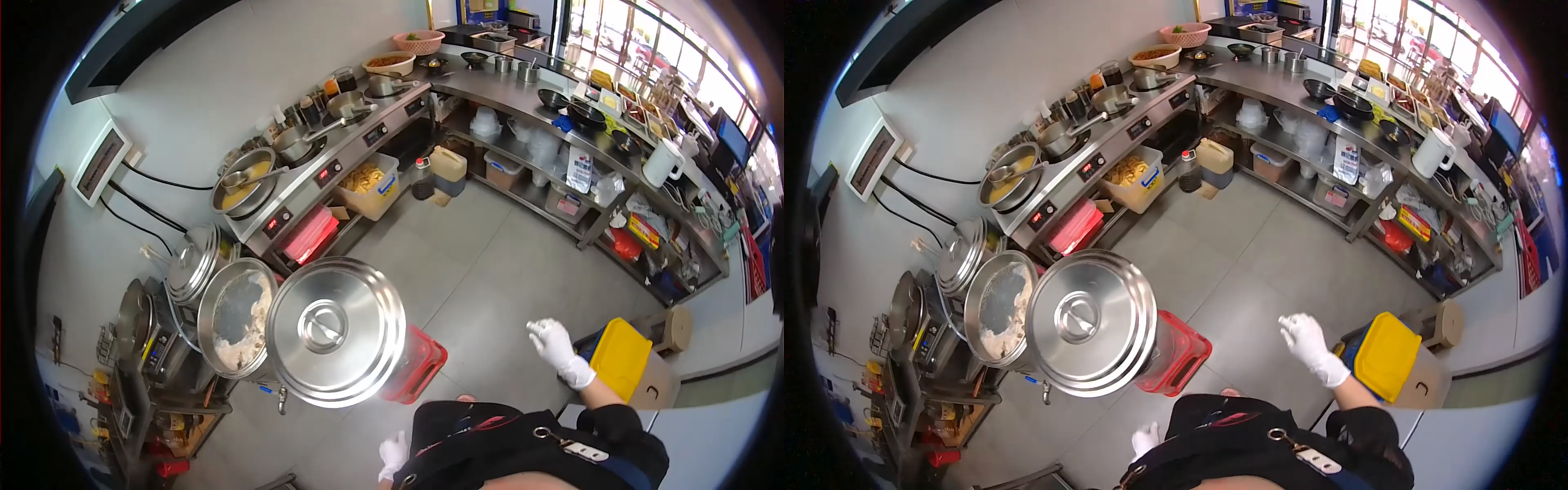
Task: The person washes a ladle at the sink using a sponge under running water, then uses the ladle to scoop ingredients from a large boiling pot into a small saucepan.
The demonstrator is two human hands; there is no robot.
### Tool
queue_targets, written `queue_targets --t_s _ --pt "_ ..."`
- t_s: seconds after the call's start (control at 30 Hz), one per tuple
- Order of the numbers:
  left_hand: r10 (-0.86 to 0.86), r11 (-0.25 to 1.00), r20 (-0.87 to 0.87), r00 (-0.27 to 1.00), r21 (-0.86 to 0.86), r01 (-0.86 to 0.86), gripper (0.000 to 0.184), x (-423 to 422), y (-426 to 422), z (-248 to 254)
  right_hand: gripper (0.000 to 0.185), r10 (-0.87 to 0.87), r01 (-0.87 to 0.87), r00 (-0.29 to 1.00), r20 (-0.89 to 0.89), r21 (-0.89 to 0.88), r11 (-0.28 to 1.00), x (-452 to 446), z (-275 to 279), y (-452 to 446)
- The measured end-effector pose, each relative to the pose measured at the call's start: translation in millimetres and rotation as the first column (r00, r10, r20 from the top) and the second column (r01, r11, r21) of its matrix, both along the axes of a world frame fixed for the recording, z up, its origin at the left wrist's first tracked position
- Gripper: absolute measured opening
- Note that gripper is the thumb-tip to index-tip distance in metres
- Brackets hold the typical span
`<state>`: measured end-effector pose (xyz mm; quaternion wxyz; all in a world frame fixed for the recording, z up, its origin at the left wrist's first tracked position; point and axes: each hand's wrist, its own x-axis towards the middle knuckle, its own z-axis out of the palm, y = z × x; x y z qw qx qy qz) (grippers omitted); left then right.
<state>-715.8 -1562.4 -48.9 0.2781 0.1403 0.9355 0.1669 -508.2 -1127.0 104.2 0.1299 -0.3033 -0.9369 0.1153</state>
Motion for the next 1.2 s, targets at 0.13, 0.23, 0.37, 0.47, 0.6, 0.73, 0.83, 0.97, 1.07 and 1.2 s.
queue_targets --t_s 0.13,0.23,0.37,0.47,0.6,0.73,0.83,0.97,1.07,1.2 --pt "-0.115 0.887 0.040 0.993 0.454 0.084 0.029 -28 146 78 0.025 0.091 -0.082 0.992 0.089 -0.099 0.992 -14 -18 20" --pt "-0.210 0.788 0.029 0.977 0.597 0.151 0.023 -50 235 88 0.026 0.181 -0.176 0.983 0.022 -0.141 0.974 -47 -33 39" --pt "-0.234 0.719 0.107 0.966 0.688 0.098 0.024 -81 350 105 0.026 0.199 -0.187 0.980 0.025 -0.248 0.951 -88 -37 92" --pt "-0.223 0.650 0.153 0.963 0.760 0.029 0.025 -118 430 91 0.028 0.134 -0.081 0.981 0.141 -0.329 0.941 -107 -47 149" --pt "-0.158 0.549 0.323 0.933 0.814 -0.189 0.026 -180 527 121 0.032 0.122 0.017 0.932 0.341 -0.378 0.926 -120 -61 235" --pt "-0.107 0.467 0.366 0.924 0.839 -0.279 0.025 -270 597 146 0.035 -0.060 0.199 0.928 0.368 -0.353 0.914 -138 -74 313" --pt "0.057 0.401 0.271 0.961 0.875 -0.271 0.022 -365 645 157 0.033 -0.075 0.313 0.879 0.471 -0.451 0.836 -158 -102 365" --pt "0.314 0.203 0.289 0.904 0.910 -0.362 0.019 -515 710 147 0.031 0.063 0.317 0.861 0.505 -0.629 0.709 -174 -182 447" --pt "0.387 0.101 0.477 0.789 0.829 -0.551 0.029 -629 748 128 0.030 0.110 0.361 0.866 0.488 -0.762 0.538 -199 -223 523" --pt "0.363 -0.060 0.713 0.600 0.660 -0.749 0.062 -748 791 120 0.027 -0.004 0.455 0.844 0.537 -0.712 0.535 -275 -255 640"
